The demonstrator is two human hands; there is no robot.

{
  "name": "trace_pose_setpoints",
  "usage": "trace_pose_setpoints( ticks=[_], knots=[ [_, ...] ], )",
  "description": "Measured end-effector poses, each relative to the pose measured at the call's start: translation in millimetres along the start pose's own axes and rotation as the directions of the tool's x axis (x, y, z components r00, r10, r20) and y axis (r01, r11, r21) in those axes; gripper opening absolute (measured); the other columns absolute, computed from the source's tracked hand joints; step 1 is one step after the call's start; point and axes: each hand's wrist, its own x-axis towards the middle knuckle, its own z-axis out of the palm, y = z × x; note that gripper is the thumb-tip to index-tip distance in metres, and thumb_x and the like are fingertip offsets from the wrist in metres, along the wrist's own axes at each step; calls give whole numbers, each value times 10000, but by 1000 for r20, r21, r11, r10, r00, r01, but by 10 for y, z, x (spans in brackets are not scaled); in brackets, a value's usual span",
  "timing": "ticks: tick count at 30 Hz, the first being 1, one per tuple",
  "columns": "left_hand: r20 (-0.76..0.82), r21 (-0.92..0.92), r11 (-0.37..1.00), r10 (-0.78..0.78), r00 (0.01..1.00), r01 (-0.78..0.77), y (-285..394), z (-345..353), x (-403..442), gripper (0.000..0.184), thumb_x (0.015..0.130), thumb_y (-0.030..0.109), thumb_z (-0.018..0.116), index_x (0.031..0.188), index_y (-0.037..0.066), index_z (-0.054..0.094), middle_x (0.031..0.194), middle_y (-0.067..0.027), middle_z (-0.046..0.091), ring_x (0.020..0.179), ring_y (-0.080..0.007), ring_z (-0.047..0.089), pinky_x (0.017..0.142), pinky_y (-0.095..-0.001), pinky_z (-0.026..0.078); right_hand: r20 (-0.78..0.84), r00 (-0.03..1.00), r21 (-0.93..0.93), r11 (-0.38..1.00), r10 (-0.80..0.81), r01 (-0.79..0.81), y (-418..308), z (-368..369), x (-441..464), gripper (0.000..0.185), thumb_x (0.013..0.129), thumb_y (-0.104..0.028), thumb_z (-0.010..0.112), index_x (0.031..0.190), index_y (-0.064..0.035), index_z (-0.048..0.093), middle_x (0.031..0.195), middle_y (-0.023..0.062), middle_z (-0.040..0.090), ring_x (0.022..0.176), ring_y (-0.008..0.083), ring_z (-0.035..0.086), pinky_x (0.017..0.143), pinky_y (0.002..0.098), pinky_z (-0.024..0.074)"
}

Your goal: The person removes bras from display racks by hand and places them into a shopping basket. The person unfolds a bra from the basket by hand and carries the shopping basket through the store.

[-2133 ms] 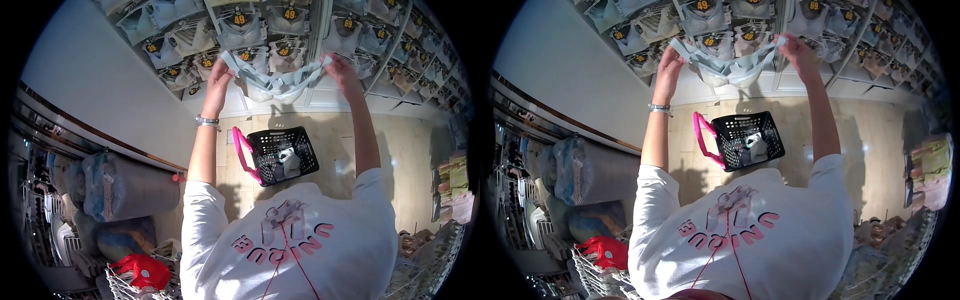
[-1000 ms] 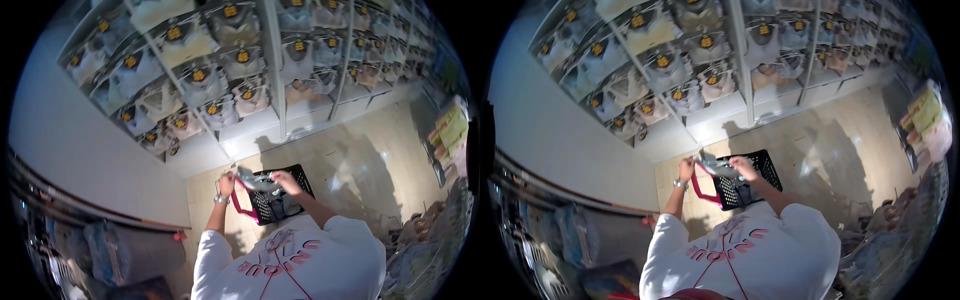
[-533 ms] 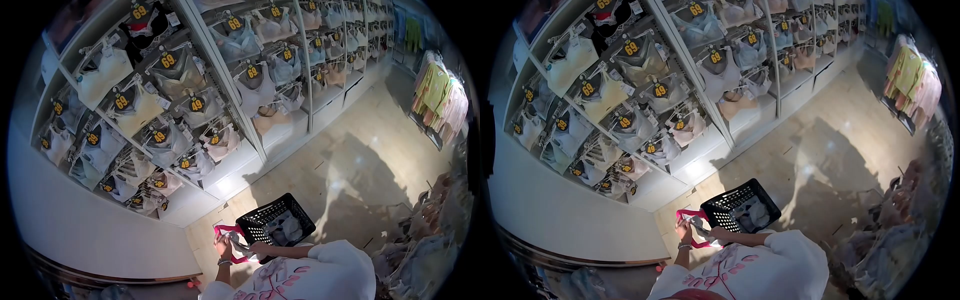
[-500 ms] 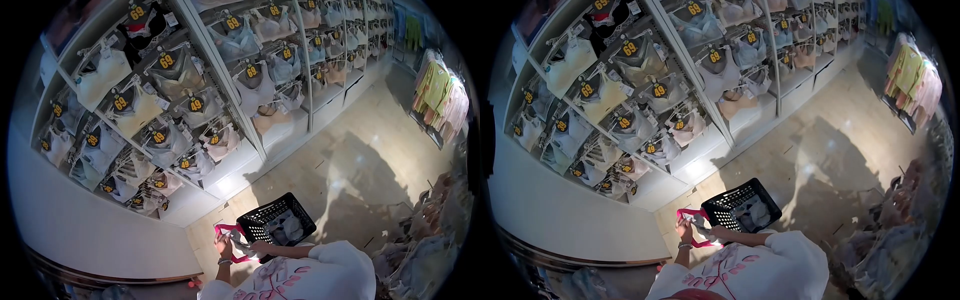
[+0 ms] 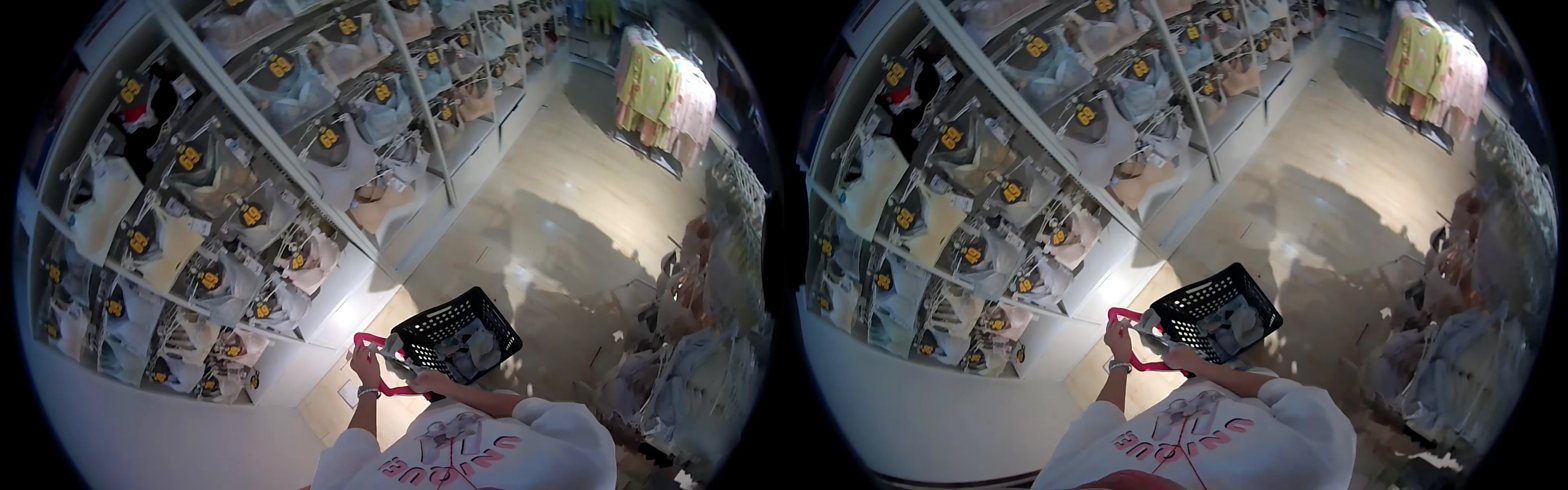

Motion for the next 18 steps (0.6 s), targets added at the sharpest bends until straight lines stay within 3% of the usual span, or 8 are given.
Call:
trace_pose_setpoints(
  ticks=[1, 2, 3, 4, 8, 12, 16, 18],
  knots=[
    [14, -8, 1000, 9, 1000, -9, 148, 82, 59, 81, 779, 97, 585, 807, 38, 632, 821, -104, 608, 1029, -295, 532, 781, -407, 399, -77, 997, -272, 962, -25, 4, 443, 523, 253, 285, 807, -256, 496, 619, -54, 569, 605, 110, 573, 578, 259, 569, 530, 387, 439],
    [48, -23, 1000, 3, 999, -2, 203, 212, 83, 91, 787, 111, 581, 831, 50, 633, 846, -94, 615, 1048, -280, 528, 818, -424, 371, -48, 995, 147, 986, 87, -79, 298, 117, 140, 223, 813, -195, 520, 676, -27, 571, 626, 81, 560, 597, 209, 546, 562, 342, 436],
    [85, -1, 1000, 10, 996, -10, 225, 374, 62, 112, 805, 131, 564, 872, 67, 627, 925, -81, 618, 1101, -250, 498, 878, -456, 317, -18, 980, 538, 828, 199, -158, 129, -320, 21, 161, 820, -134, 544, 733, -1, 573, 647, 51, 547, 615, 159, 523, 595, 298, 433],
    [87, 23, 1000, 17, 996, -19, 325, 508, 51, 121, 815, 139, 551, 889, 77, 624, 978, -78, 608, 1134, -235, 470, 901, -472, 288, -181, 949, 568, 815, 257, -113, 29, -482, -11, 182, 814, -154, 543, 731, 5, 573, 663, 84, 569, 618, 208, 542, 592, 327, 432],
    [80, 122, 992, -41, 996, 31, 976, 910, -278, 153, 841, 190, 507, 906, 112, 622, 1082, -64, 581, 1202, -219, 407, 968, -508, 231, -512, 799, 301, 937, 315, -176, 114, -652, -150, 225, 800, -196, 522, 726, 7, 585, 730, 187, 596, 695, 345, 576, 618, 425, 429],
    [172, 159, 987, -22, 985, -5, 1437, 1269, -352, 189, 864, 237, 468, 898, 114, 606, 1114, -35, 556, 1242, -195, 359, 972, -565, 198, -485, 642, 404, 803, 594, -438, 1, -923, -406, 397, 868, -299, 422, 723, 16, 613, 732, 239, 587, 684, 394, 578, 627, 487, 426],
    [203, 61, 998, 2, 979, -14, 1894, 1486, -259, 210, 850, 252, 478, 846, 98, 621, 997, -31, 601, 1240, -236, 351, 921, -540, 247, -535, 430, 431, 672, 727, -602, -109, -1410, -590, 474, 892, -356, 391, 711, 19, 618, 689, 238, 582, 707, 406, 583, 605, 494, 431],
    [232, 67, 996, 44, 972, -61, 2042, 1620, -269, 216, 847, 260, 489, 798, 96, 621, 937, -33, 610, 1210, -237, 374, 925, -535, 239, -584, 415, 419, 697, 697, -581, 87, -1515, -635, 480, 888, -359, 403, 677, 17, 614, 660, 224, 578, 674, 394, 580, 592, 486, 430]
  ],
)
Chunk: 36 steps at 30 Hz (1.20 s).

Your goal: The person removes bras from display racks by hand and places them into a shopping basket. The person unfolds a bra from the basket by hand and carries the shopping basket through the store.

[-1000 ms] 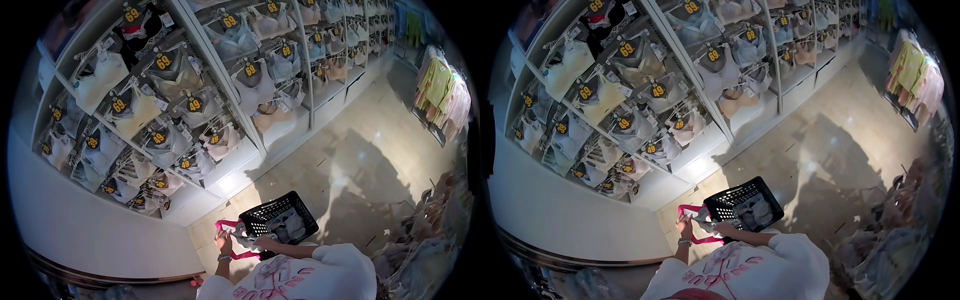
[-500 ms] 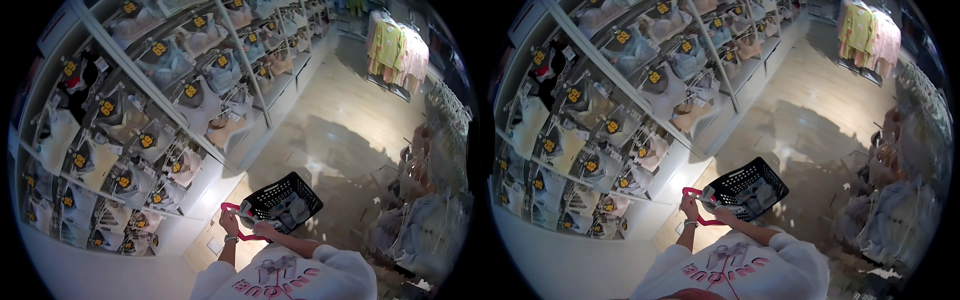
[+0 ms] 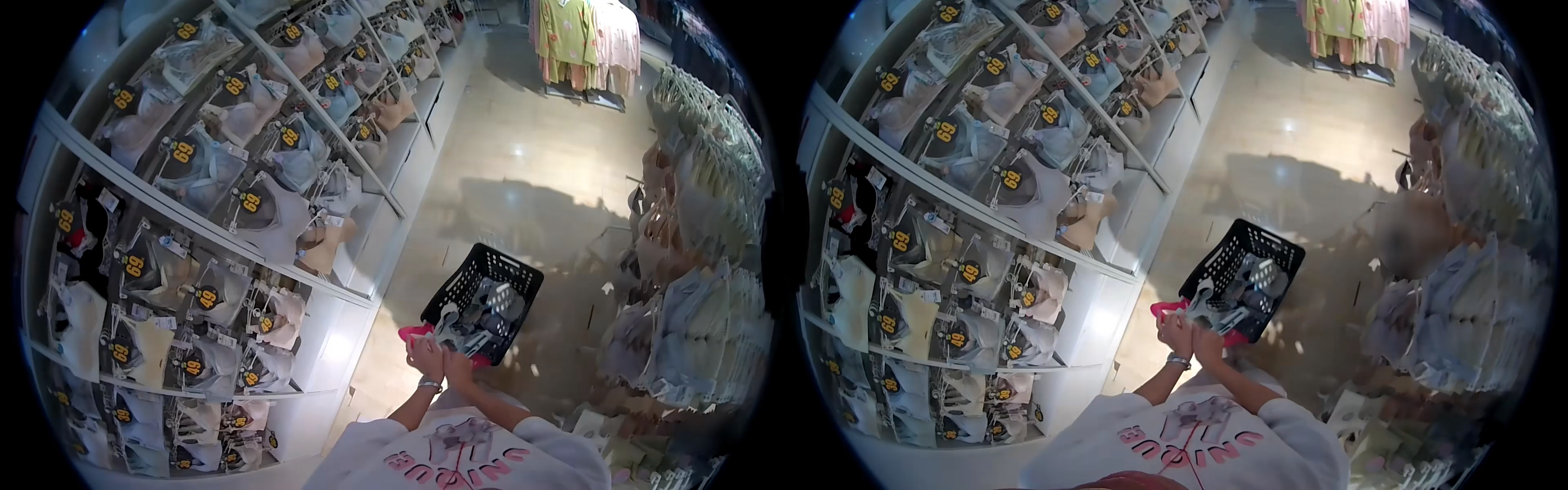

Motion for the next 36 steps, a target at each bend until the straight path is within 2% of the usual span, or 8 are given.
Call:
trace_pose_setpoints(
  ticks=[9, 10, 13, 14, 19, 21, 26, 36],
  knots=[
    [219, 52, 870, 469, 856, -490, 190, 38, 761, 182, 820, 214, 520, 725, 86, 608, 806, -34, 599, 928, -222, 520, 1011, -573, 123, -232, 950, -121, 975, -209, 185, 214, -438, 578, 355, 815, -269, 518, 575, -20, 597, 569, 164, 549, 563, 342, 549, 539, 448, 416],
    [240, 98, 837, 506, 829, -539, 253, 34, 906, 186, 812, 202, 524, 702, 73, 602, 755, -67, 591, 837, -248, 554, 944, -522, 285, -227, 950, -125, 974, -212, 188, 233, -490, 653, 345, 808, -264, 523, 575, -21, 597, 569, 165, 548, 563, 341, 548, 538, 447, 416],
    [386, -80, 880, 460, 799, -468, 294, 359, 1193, 195, 804, 194, 528, 675, 61, 591, 698, -103, 570, 724, -282, 560, 763, -470, 404, -236, 954, -136, 979, -183, 154, 202, -713, 836, 317, 788, -256, 539, 577, -28, 600, 576, 164, 548, 564, 338, 549, 540, 446, 417],
    [318, -130, 831, 551, 771, -540, 338, 426, 1242, 206, 794, 199, 538, 657, 50, 578, 678, -126, 556, 656, -307, 545, 610, -462, 396, -243, 956, -137, 981, -167, 137, 190, -778, 934, 308, 782, -255, 546, 578, -31, 602, 579, 164, 549, 565, 337, 549, 541, 445, 417],
    [215, -206, 818, 573, 791, -536, 701, 765, 1433, 190, 793, 228, 543, 671, 90, 588, 707, -68, 574, 669, -287, 548, 605, -440, 392, -295, 953, -217, 976, -75, 9, 350, -1060, 1478, 305, 761, -253, 562, 557, -28, 594, 595, 167, 555, 577, 347, 551, 546, 445, 426],
    [244, -228, 819, 572, 783, -527, 903, 887, 1632, 195, 802, 238, 537, 681, 95, 591, 722, -61, 580, 683, -278, 559, 605, -434, 392, -491, 851, -200, 975, -185, 96, 419, -1124, 1755, 318, 757, -278, 565, 561, -32, 609, 568, 161, 552, 541, 345, 550, 537, 450, 430],
    [310, -227, 823, 568, 762, -521, 1357, 1199, 1991, 219, 832, 249, 509, 706, 91, 594, 742, -56, 590, 716, -262, 580, 605, -425, 397, -293, 953, -181, 975, 72, -129, 532, -1510, 2423, 343, 752, -322, 525, 600, -27, 614, 605, 190, 549, 601, 351, 568, 563, 438, 441],
    [209, -293, 791, 602, 771, -537, 2306, 2040, 3176, 232, 830, 233, 499, 679, 75, 576, 729, -84, 577, 702, -283, 565, 595, -422, 400, -271, 962, -103, 993, 26, -55, 638, -2048, 4050, 352, 772, -343, 515, 656, -31, 633, 610, 194, 555, 599, 345, 579, 556, 424, 442]
  ],
)
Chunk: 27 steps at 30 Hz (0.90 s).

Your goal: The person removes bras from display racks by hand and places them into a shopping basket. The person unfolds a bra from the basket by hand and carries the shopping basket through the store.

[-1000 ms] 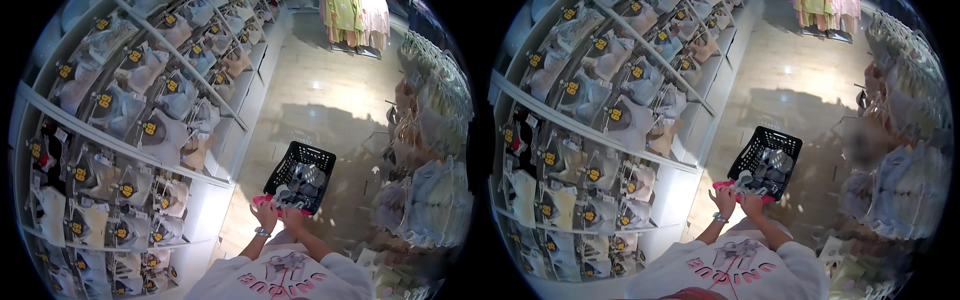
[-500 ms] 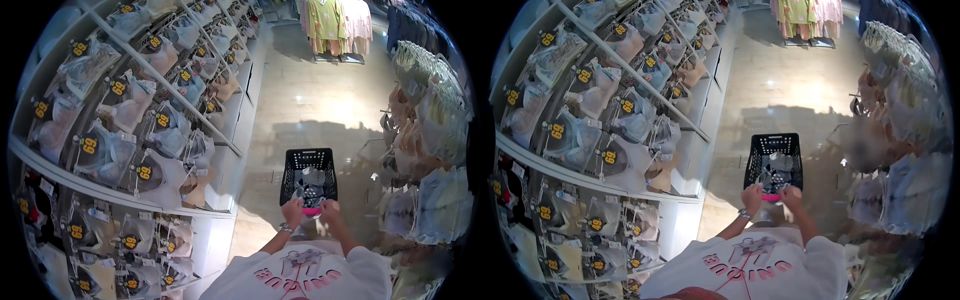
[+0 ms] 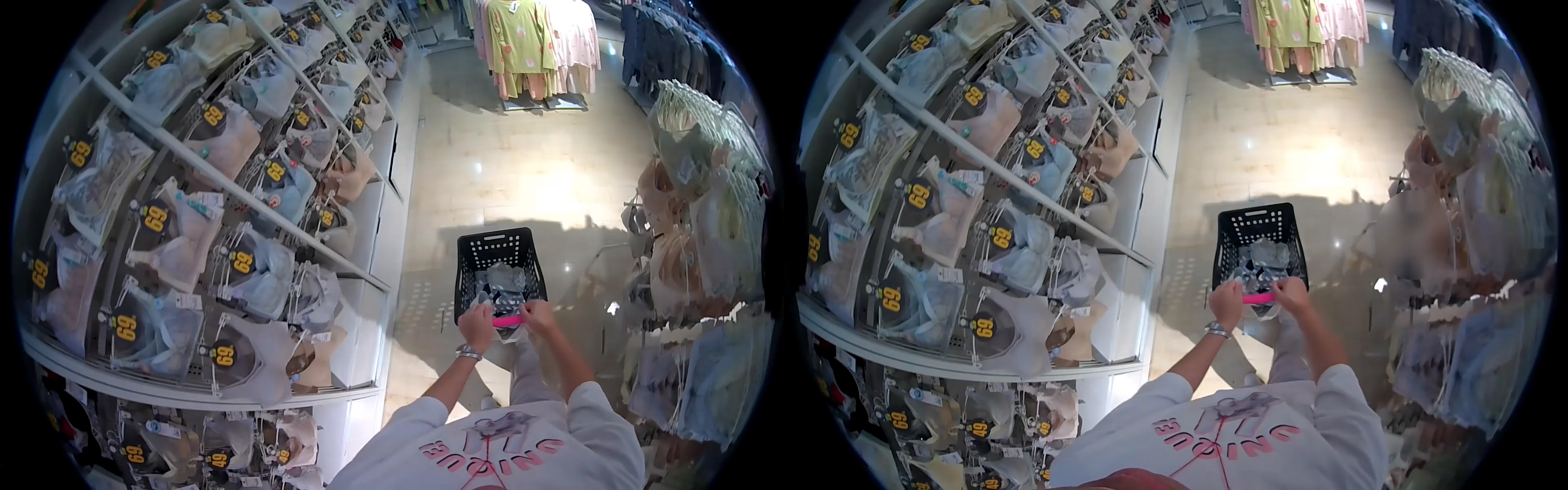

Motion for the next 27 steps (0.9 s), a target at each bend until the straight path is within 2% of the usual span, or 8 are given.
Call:
trace_pose_setpoints(
  ticks=[7, 9, 12, 14, 16, 17, 23, 27],
  knots=[
    [-44, -7, 997, -72, 996, 72, -199, 625, 1161, 211, 798, 232, 541, 687, 57, 585, 676, -116, 584, 631, -326, 569, 581, -427, 436, 38, 997, -34, 997, -64, 65, 151, 21, 1309, 370, 808, -361, 505, 720, -28, 642, 730, 190, 604, 660, 335, 582, 581, 411, 443],
    [93, -114, 972, -196, 976, 206, -220, 600, 1567, 224, 805, 236, 524, 725, 44, 606, 705, -151, 600, 653, -342, 586, 604, -414, 453, 183, 983, 306, 951, -8, -49, 201, -50, 1783, 331, 779, -356, 569, 806, -36, 649, 694, 163, 616, 640, 294, 602, 602, 383, 468],
    [67, -354, 882, -308, 949, 311, -760, 739, 2594, 201, 835, 189, 475, 813, 25, 588, 698, -70, 591, 650, -200, 549, 621, -340, 437, -64, 987, 555, 817, -146, 157, 197, -552, 2788, 234, 784, -213, 583, 840, 7, 638, 767, 119, 640, 686, 200, 596, 641, 325, 460],
    [196, -655, 692, -232, 953, 303, -863, 494, 3304, 219, 845, 158, 479, 944, 45, 638, 859, -3, 625, 765, -143, 579, 630, -237, 433, 144, 986, 887, 431, 83, -166, 144, -1067, 3403, 171, 807, -133, 527, 860, -24, 647, 763, 19, 613, 703, 97, 551, 652, 244, 444],
    [340, -720, 472, -399, 852, 509, -318, -97, 3831, 296, 871, 282, 501, 1109, 120, 573, 1020, 3, 599, 942, -121, 548, 768, -285, 403, 88, 995, 935, 341, 39, -96, -119, -1600, 3775, 215, 835, -118, 536, 1016, -17, 595, 849, 26, 614, 795, 117, 567, 742, 278, 461],
    [262, -767, 443, -444, 857, 464, -56, -294, 4083, 295, 880, 299, 512, 1026, 69, 623, 871, 9, 623, 740, -72, 560, 582, -180, 364, 92, 996, 948, 306, 6, -89, -238, -1849, 3945, 226, 838, -106, 544, 1039, -8, 584, 874, 43, 616, 844, 132, 572, 774, 285, 462],
    [80, -921, 346, -289, 954, 182, 245, -789, 5496, 239, 910, 253, 486, 1050, 103, 608, 806, 24, 576, 682, -72, 538, 585, -207, 455, -218, 976, 908, 368, 4, 201, -748, -2787, 5105, 220, 764, -15, 559, 975, 28, 605, 861, 91, 625, 762, 177, 612, 710, 278, 489],
    [117, -974, 156, -276, 954, 165, 259, -1012, 6435, 210, 911, 217, 468, 1008, 85, 599, 795, 2, 573, 677, -86, 548, 557, -215, 457, -91, 995, 964, -245, 52, 101, -756, -3160, 5958, 186, 813, -13, 532, 994, 29, 552, 778, 65, 576, 693, 177, 572, 667, 269, 488]
  ],
)
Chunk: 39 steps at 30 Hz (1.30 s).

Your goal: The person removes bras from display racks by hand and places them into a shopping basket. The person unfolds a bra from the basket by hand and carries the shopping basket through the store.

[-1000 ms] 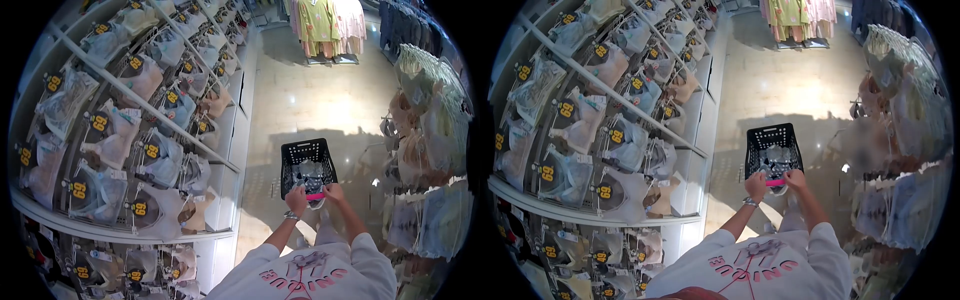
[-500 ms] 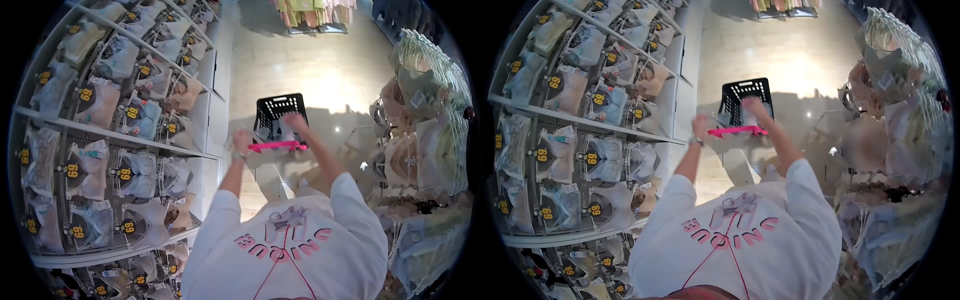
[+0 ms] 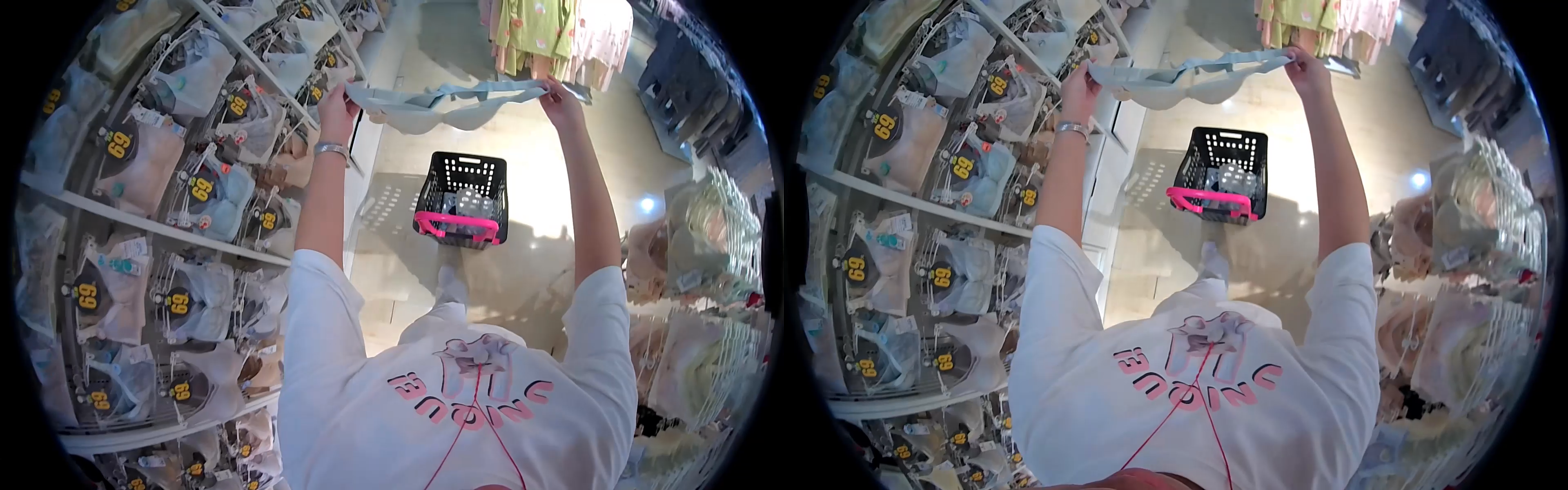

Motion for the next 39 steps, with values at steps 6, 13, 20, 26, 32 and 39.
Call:
trace_pose_setpoints(
  ticks=[6, 13, 20, 26, 32, 39],
  knots=[
    [199, -177, 984, 19, 980, 17, -732, -18, 1237, 158, 888, 194, 456, 836, 64, 529, 722, -30, 561, 625, -164, 557, 524, -307, 460, 11, 914, -464, 808, -405, 364, 409, -43, 636, 181, 875, -111, 468, 848, -1, 610, 734, 40, 583, 669, 117, 538, 586, 222, 423],
    [245, 755, 649, -147, 958, -94, -3066, 179, 692, 249, 857, 275, 447, 877, 44, 535, 815, -206, 598, 789, -382, 573, 674, -459, 439, 67, 978, -833, -550, -196, -53, 2162, -893, 250, 136, 798, -145, 514, 820, -82, 633, 808, 134, 597, 806, 316, 560, 691, 445, 420],
    [448, 887, 160, -74, 891, -433, -3168, 561, 528, 96, 787, 123, 482, 798, 62, 555, 701, -126, 612, 725, -285, 608, 664, -433, 409, 407, 887, -797, -558, -216, 230, 2334, -1184, 389, 129, 733, -123, 519, 844, -99, 578, 818, 88, 572, 849, 266, 532, 792, 422, 352],
    [324, 937, 113, 70, 943, -330, -3424, 897, 1135, 53, 766, 70, 486, 770, 72, 538, 682, -100, 599, 691, -277, 588, 675, -407, 378, 510, 854, -773, -490, -104, 402, 2198, -1324, 1223, 188, 675, -70, 515, 857, -89, 561, 812, 77, 540, 785, 261, 532, 617, 366, 450],
    [253, 966, 30, 105, 962, -258, -3543, 1460, 1866, 69, 772, 84, 486, 755, 70, 552, 673, -108, 604, 683, -275, 596, 673, -404, 398, 548, 833, -779, -404, -69, 479, 1892, -1360, 2218, 152, 680, -52, 524, 820, -101, 557, 770, 86, 536, 767, 274, 544, 628, 370, 465],
    [261, 964, -10, 245, 934, -266, -3928, 1939, 2972, 87, 790, 148, 516, 736, 88, 547, 619, -97, 587, 608, -274, 589, 592, -414, 418, 479, 878, -799, -408, 13, 442, 1733, -1556, 3586, 72, 744, -98, 526, 803, -83, 564, 777, 101, 571, 775, 273, 553, 639, 399, 425]
  ],
)
